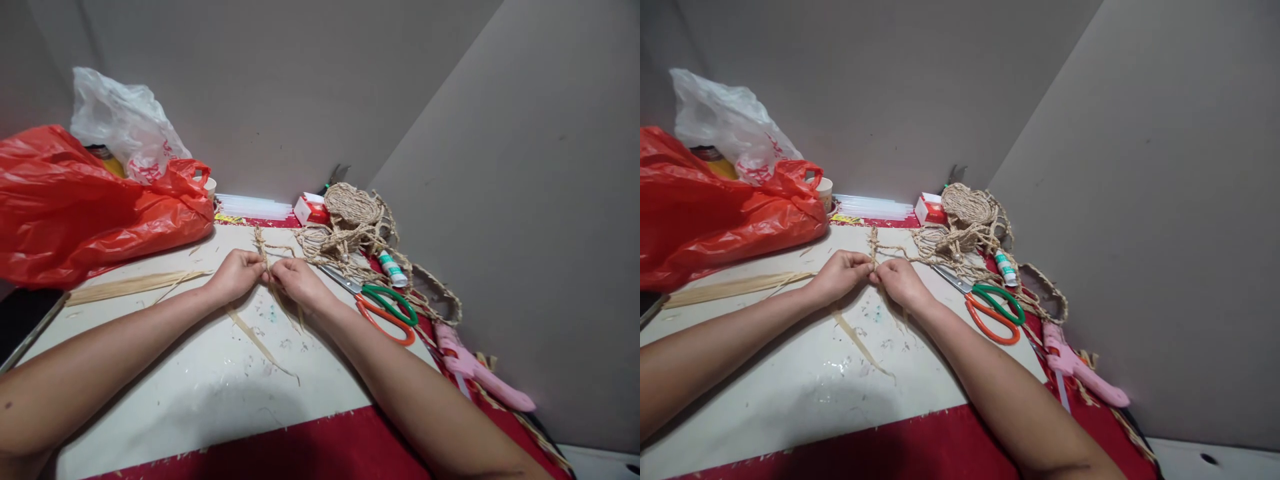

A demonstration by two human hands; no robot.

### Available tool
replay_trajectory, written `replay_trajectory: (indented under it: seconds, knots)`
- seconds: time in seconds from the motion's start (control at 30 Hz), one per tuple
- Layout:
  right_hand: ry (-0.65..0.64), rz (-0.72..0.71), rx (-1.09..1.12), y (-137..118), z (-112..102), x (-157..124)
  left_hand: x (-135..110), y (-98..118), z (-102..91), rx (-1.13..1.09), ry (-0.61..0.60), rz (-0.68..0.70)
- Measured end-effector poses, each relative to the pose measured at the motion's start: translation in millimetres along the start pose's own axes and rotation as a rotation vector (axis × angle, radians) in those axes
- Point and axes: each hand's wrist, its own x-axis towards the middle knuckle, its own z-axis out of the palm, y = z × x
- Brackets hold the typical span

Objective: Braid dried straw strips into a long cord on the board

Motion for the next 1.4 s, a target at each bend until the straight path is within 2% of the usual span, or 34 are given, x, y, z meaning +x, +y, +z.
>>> replay_trajectory:
  seconds: [0.13, 0.37, 0.57, 0.73, 0.83, 1.0, 1.03, 1.1, 1.17, 1.23, 1.4]
  knots:
    - [0.119, -0.071, -0.002, 5, 10, -2, -3, 7, 4.2, -0.136, 0.024, -0.073]
    - [0.226, -0.168, -0.444, -2, 14, -10, -11, 22, 8.6, -0.307, 0.058, -0.184]
    - [0.113, -0.222, -0.776, -14, 14, -18, -7, 19, 8.3, -0.337, 0.128, -0.236]
    - [-0.023, -0.271, -0.865, -24, 6, -29, -5, 17, 5.2, -0.346, 0.143, -0.283]
    - [-0.056, -0.270, -0.799, -29, -9, -32, -3, 19, 0.9, -0.375, 0.101, -0.324]
    - [0.211, -0.287, -0.427, -25, -30, -17, 0, 25, -6.2, -0.496, -0.023, -0.367]
    - [0.213, -0.286, -0.342, -23, -31, -12, 0, 26, -7.0, -0.504, -0.042, -0.366]
    - [0.079, -0.228, -0.170, -18, -27, -4, 1, 26, -7.5, -0.513, -0.054, -0.362]
    - [-0.129, -0.098, 0.027, -14, -20, 2, 1, 25, -7.0, -0.524, -0.038, -0.354]
    - [-0.285, 0.035, 0.196, -10, -15, 5, 0, 24, -6.0, -0.534, -0.010, -0.339]
    - [-0.414, 0.184, 0.314, -6, -18, 9, -1, 22, -3.8, -0.474, -0.029, -0.329]
